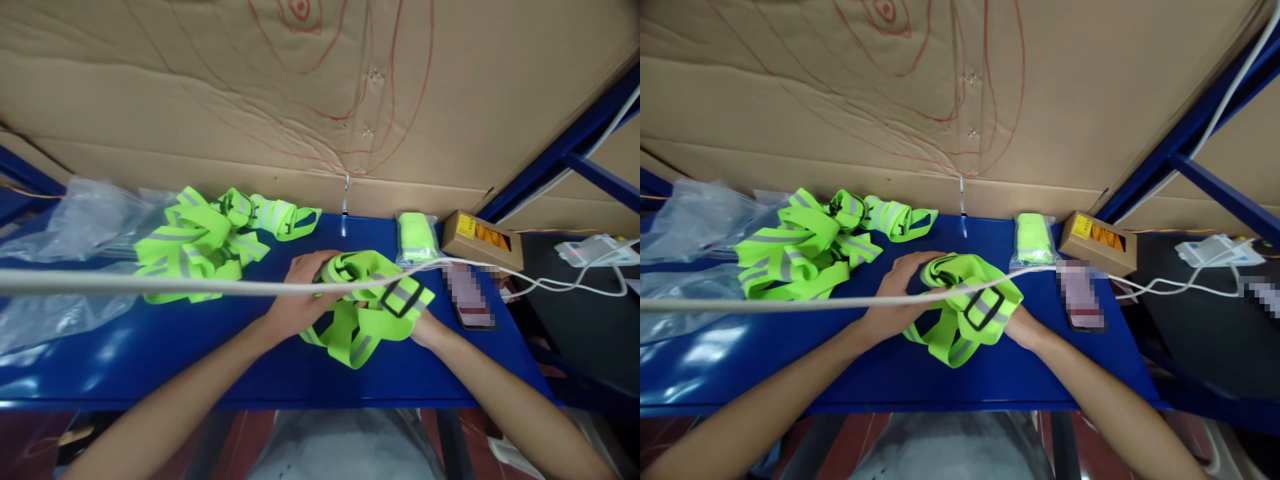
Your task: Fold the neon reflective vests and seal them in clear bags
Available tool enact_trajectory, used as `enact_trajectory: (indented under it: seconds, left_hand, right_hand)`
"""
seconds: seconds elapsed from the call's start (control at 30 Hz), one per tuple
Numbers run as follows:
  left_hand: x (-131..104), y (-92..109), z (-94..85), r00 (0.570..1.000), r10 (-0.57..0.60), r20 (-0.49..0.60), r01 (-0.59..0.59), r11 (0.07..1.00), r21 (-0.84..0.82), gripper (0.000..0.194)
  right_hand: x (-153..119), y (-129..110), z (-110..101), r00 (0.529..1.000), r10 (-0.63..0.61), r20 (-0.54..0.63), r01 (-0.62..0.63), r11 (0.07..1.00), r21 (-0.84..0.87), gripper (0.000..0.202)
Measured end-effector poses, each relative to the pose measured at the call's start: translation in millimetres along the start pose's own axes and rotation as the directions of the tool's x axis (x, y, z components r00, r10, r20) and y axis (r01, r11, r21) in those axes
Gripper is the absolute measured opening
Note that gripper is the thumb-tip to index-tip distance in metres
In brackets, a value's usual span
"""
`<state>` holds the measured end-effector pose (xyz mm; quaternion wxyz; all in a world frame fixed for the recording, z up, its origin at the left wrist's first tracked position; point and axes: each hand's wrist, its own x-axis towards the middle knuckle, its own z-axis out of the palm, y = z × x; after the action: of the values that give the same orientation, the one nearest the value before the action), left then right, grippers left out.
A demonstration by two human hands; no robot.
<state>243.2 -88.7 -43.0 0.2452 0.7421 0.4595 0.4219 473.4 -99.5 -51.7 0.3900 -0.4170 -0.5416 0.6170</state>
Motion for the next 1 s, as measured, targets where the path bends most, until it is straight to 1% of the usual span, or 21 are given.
enact_trajectory:
  seconds: [0.03, 0.1, 0.17, 0.2, 0.27, 0.33, 0.4, 0.47, 0.5, 0.53, 0.6, 0.67, 0.7, 0.73, 0.77, 0.8, 0.83, 0.9, 0.93, 0.97, 1.0]
  left_hand:
    - [1, 0, -0.4, 0.998, -0.063, -0.002, 0.063, 0.994, -0.085, 0.046]
    - [2, 2, -0.3, 0.983, -0.179, 0.049, 0.185, 0.932, -0.312, 0.040]
    - [3, 4, -0.2, 0.953, -0.279, 0.122, 0.300, 0.800, -0.520, 0.041]
    - [4, 4, -0.5, 0.937, -0.319, 0.144, 0.341, 0.737, -0.584, 0.043]
    - [6, 5, -1.6, 0.903, -0.401, 0.153, 0.404, 0.671, -0.622, 0.048]
    - [8, 4, -2.7, 0.869, -0.461, 0.179, 0.470, 0.659, -0.587, 0.055]
    - [9, 1, -2.7, 0.834, -0.501, 0.230, 0.538, 0.647, -0.540, 0.064]
    - [10, -1, -1.4, 0.797, -0.543, 0.265, 0.591, 0.610, -0.527, 0.069]
    - [11, -3, -0.6, 0.775, -0.562, 0.288, 0.618, 0.579, -0.533, 0.067]
    - [11, -4, 0.2, 0.751, -0.577, 0.321, 0.645, 0.538, -0.543, 0.064]
    - [12, -6, 1.0, 0.708, -0.579, 0.404, 0.693, 0.459, -0.556, 0.060]
    - [10, -7, 1.2, 0.685, -0.545, 0.483, 0.720, 0.410, -0.560, 0.056]
    - [9, -7, 1.2, 0.678, -0.521, 0.519, 0.730, 0.399, -0.554, 0.055]
    - [7, -7, 1.4, 0.669, -0.492, 0.556, 0.742, 0.395, -0.543, 0.053]
    - [5, -7, 1.9, 0.655, -0.464, 0.597, 0.756, 0.387, -0.528, 0.051]
    - [3, -7, 2.6, 0.624, -0.437, 0.648, 0.781, 0.375, -0.500, 0.050]
    - [2, -6, 3.4, 0.577, -0.414, 0.704, 0.815, 0.355, -0.458, 0.049]
    - [0, -5, 5.3, 0.456, -0.380, 0.805, 0.884, 0.293, -0.363, 0.056]
    - [0, -4, 5.9, 0.409, -0.365, 0.836, 0.907, 0.261, -0.329, 0.062]
    - [0, -3, 6.0, 0.383, -0.354, 0.853, 0.919, 0.239, -0.313, 0.067]
    - [0, -2, 5.7, 0.379, -0.343, 0.859, 0.921, 0.232, -0.313, 0.069]
  right_hand:
    - [0, 2, -1, 1.000, 0.016, 0.000, -0.016, 0.999, 0.038, 0.039]
    - [2, 7, -5, 0.995, 0.027, -0.092, -0.019, 0.996, 0.089, 0.038]
    - [6, 10, -12, 0.978, 0.021, -0.206, -0.002, 0.996, 0.091, 0.034]
    - [8, 10, -16, 0.967, 0.004, -0.256, 0.016, 0.997, 0.079, 0.032]
    - [12, 10, -23, 0.936, -0.077, -0.344, 0.091, 0.996, 0.024, 0.029]
    - [15, 8, -28, 0.883, -0.215, -0.417, 0.189, 0.977, -0.102, 0.024]
    - [15, 7, -29, 0.841, -0.337, -0.424, 0.238, 0.933, -0.268, 0.018]
    - [12, 7, -26, 0.822, -0.427, -0.376, 0.262, 0.871, -0.416, 0.021]
    - [10, 7, -23, 0.809, -0.477, -0.345, 0.277, 0.826, -0.491, 0.025]
    - [8, 8, -19, 0.787, -0.533, -0.310, 0.296, 0.767, -0.569, 0.033]
    - [2, 8, -13, 0.717, -0.660, -0.225, 0.334, 0.608, -0.721, 0.054]
    - [-4, 7, -8, 0.650, -0.756, -0.073, 0.383, 0.409, -0.828, 0.072]
    - [-6, 6, -6, 0.636, -0.771, 0.035, 0.422, 0.310, -0.852, 0.076]
    - [-7, 4, -5, 0.635, -0.758, 0.150, 0.470, 0.225, -0.853, 0.078]
    - [-8, 3, -4, 0.647, -0.717, 0.259, 0.521, 0.169, -0.836, 0.076]
    - [-9, 2, -4, 0.665, -0.664, 0.341, 0.566, 0.150, -0.811, 0.073]
    - [-9, 0, -4, 0.687, -0.616, 0.385, 0.594, 0.170, -0.786, 0.068]
    - [-7, -1, -6, 0.733, -0.567, 0.377, 0.604, 0.285, -0.745, 0.062]
    - [-6, -2, -7, 0.755, -0.552, 0.353, 0.594, 0.350, -0.724, 0.059]
    - [-5, -2, -9, 0.774, -0.540, 0.331, 0.584, 0.405, -0.703, 0.055]
    - [-4, -2, -10, 0.788, -0.529, 0.314, 0.574, 0.447, -0.687, 0.051]
